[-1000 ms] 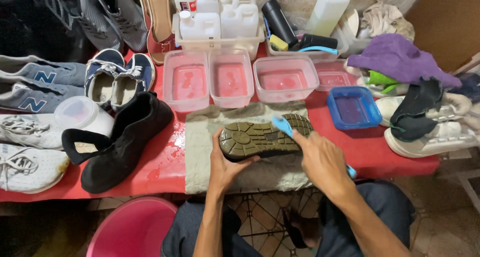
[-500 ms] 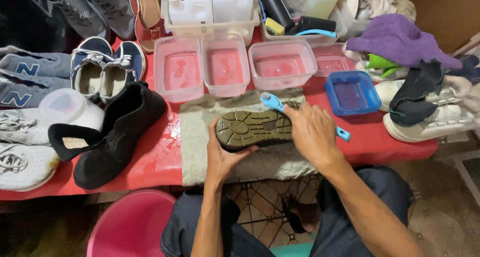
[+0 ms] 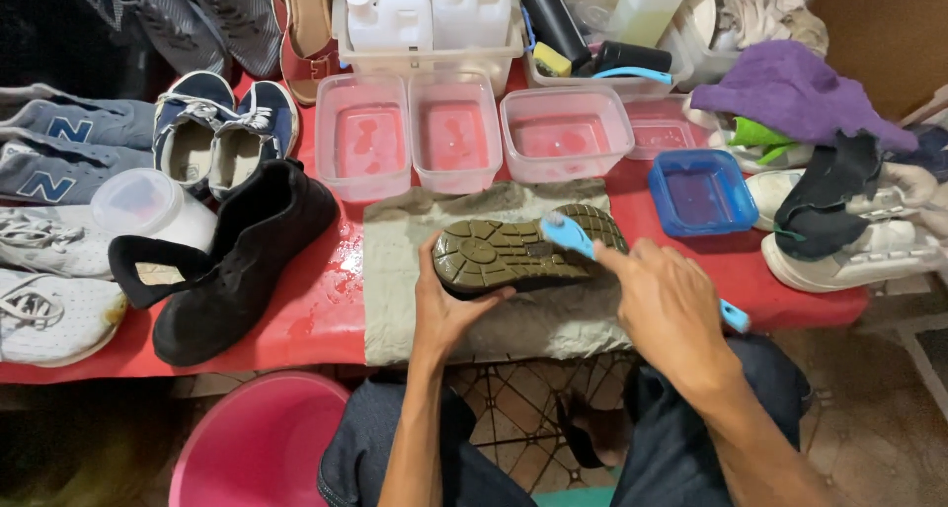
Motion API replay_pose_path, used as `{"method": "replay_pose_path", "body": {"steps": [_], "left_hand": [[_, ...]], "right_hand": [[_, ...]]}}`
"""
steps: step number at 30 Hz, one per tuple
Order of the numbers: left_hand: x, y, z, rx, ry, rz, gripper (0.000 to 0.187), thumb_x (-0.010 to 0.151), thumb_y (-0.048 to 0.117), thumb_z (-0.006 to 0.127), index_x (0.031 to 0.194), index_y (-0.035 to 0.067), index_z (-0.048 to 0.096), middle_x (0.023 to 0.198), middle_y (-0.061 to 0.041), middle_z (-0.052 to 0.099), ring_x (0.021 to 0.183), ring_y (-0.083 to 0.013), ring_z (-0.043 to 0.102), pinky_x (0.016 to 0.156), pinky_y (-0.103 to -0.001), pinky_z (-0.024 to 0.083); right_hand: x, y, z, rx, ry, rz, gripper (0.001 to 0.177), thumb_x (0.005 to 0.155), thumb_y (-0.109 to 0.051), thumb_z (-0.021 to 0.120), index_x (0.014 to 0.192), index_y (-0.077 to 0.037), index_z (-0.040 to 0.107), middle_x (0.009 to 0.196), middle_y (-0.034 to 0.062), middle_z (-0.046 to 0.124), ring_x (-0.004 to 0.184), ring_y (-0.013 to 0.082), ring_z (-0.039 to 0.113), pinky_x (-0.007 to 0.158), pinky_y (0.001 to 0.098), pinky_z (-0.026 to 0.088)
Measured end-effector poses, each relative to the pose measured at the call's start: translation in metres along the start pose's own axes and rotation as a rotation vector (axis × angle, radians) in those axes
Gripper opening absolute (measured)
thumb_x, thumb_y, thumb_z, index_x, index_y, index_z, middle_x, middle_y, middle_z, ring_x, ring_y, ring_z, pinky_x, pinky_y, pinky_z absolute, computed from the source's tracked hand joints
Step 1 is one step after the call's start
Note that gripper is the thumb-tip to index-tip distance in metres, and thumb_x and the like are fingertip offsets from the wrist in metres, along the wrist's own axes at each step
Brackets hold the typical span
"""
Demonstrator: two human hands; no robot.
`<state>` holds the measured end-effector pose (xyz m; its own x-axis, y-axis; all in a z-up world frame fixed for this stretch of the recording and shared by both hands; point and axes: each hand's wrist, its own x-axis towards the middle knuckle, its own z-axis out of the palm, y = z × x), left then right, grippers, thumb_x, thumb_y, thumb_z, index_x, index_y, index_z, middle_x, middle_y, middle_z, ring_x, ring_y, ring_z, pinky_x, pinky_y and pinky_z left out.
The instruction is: The person scrubs the sole of a single shoe with a blue toothbrush, repeatedly dipping the brush into a container of pink liquid. The person holds the shoe steady with the left hand while scrubbing the tread pattern with the right hand.
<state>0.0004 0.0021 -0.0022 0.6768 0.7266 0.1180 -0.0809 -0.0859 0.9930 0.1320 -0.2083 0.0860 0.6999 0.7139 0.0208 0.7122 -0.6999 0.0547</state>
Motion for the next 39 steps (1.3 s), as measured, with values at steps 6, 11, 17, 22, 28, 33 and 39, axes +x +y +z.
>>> {"method": "replay_pose_path", "body": {"steps": [6, 11, 17, 22, 28, 33, 39], "left_hand": [[0.001, -0.003, 0.000, 0.009, -0.009, 0.003, 0.118, 0.043, 0.030, 0.103, 0.142, 0.010, 0.042, 0.130, -0.027, 0.063, 0.127, -0.0460, 0.058, 0.112, -0.056, 0.045], [-0.004, 0.001, 0.002, -0.009, 0.000, -0.010, 0.119, 0.043, 0.030, 0.103, 0.142, 0.009, 0.042, 0.131, -0.027, 0.062, 0.127, -0.0457, 0.058, 0.112, -0.056, 0.045], [-0.007, 0.000, 0.001, 0.005, -0.037, 0.002, 0.115, 0.044, 0.028, 0.102, 0.141, 0.009, 0.043, 0.130, -0.026, 0.063, 0.127, -0.0461, 0.058, 0.112, -0.056, 0.045], [-0.002, 0.001, 0.003, -0.037, -0.018, 0.002, 0.114, 0.045, 0.028, 0.102, 0.140, 0.009, 0.044, 0.129, -0.026, 0.063, 0.126, -0.0450, 0.059, 0.111, -0.056, 0.046], [0.001, -0.002, 0.003, -0.005, -0.033, 0.002, 0.114, 0.044, 0.030, 0.102, 0.140, 0.012, 0.044, 0.130, -0.024, 0.063, 0.127, -0.0438, 0.059, 0.111, -0.054, 0.047], [-0.001, 0.001, 0.002, -0.035, -0.022, -0.009, 0.115, 0.045, 0.030, 0.103, 0.141, 0.010, 0.042, 0.130, -0.026, 0.062, 0.126, -0.0449, 0.059, 0.111, -0.056, 0.047], [-0.002, 0.002, 0.002, -0.003, -0.028, -0.014, 0.115, 0.045, 0.031, 0.103, 0.141, 0.011, 0.042, 0.130, -0.026, 0.062, 0.127, -0.0455, 0.058, 0.111, -0.056, 0.046]], "right_hand": [[0.038, 0.015, 0.042, -0.068, 0.133, 0.006, 0.041, 0.094, -0.009, 0.052, 0.123, -0.026, 0.074, 0.081, 0.0095, 0.061, 0.078, 0.0332, 0.070, 0.071, 0.0457, 0.057], [0.026, -0.041, 0.007, -0.044, 0.110, -0.085, 0.042, 0.094, -0.010, 0.051, 0.125, -0.029, 0.073, 0.083, 0.0103, 0.062, 0.080, 0.0354, 0.070, 0.073, 0.0481, 0.056], [0.044, -0.043, 0.012, 0.003, 0.170, -0.152, 0.037, 0.094, -0.011, 0.052, 0.118, -0.028, 0.076, 0.080, 0.0086, 0.061, 0.078, 0.0339, 0.069, 0.071, 0.0462, 0.056], [0.027, -0.047, 0.005, -0.032, 0.070, -0.139, 0.039, 0.094, -0.012, 0.050, 0.114, -0.034, 0.075, 0.081, 0.0061, 0.062, 0.080, 0.0309, 0.069, 0.075, 0.0433, 0.056], [0.060, -0.041, 0.016, 0.106, 0.142, -0.161, 0.038, 0.096, -0.010, 0.047, 0.111, -0.029, 0.076, 0.080, 0.0086, 0.060, 0.080, 0.0356, 0.069, 0.074, 0.0472, 0.054], [0.036, -0.038, -0.010, 0.056, 0.012, -0.134, 0.040, 0.096, -0.010, 0.046, 0.109, -0.029, 0.078, 0.081, 0.0085, 0.064, 0.083, 0.0340, 0.070, 0.079, 0.0461, 0.055], [0.055, -0.035, -0.003, 0.164, 0.122, -0.180, 0.040, 0.096, -0.008, 0.047, 0.117, -0.028, 0.075, 0.085, 0.0113, 0.062, 0.086, 0.0378, 0.068, 0.077, 0.0495, 0.056]]}}
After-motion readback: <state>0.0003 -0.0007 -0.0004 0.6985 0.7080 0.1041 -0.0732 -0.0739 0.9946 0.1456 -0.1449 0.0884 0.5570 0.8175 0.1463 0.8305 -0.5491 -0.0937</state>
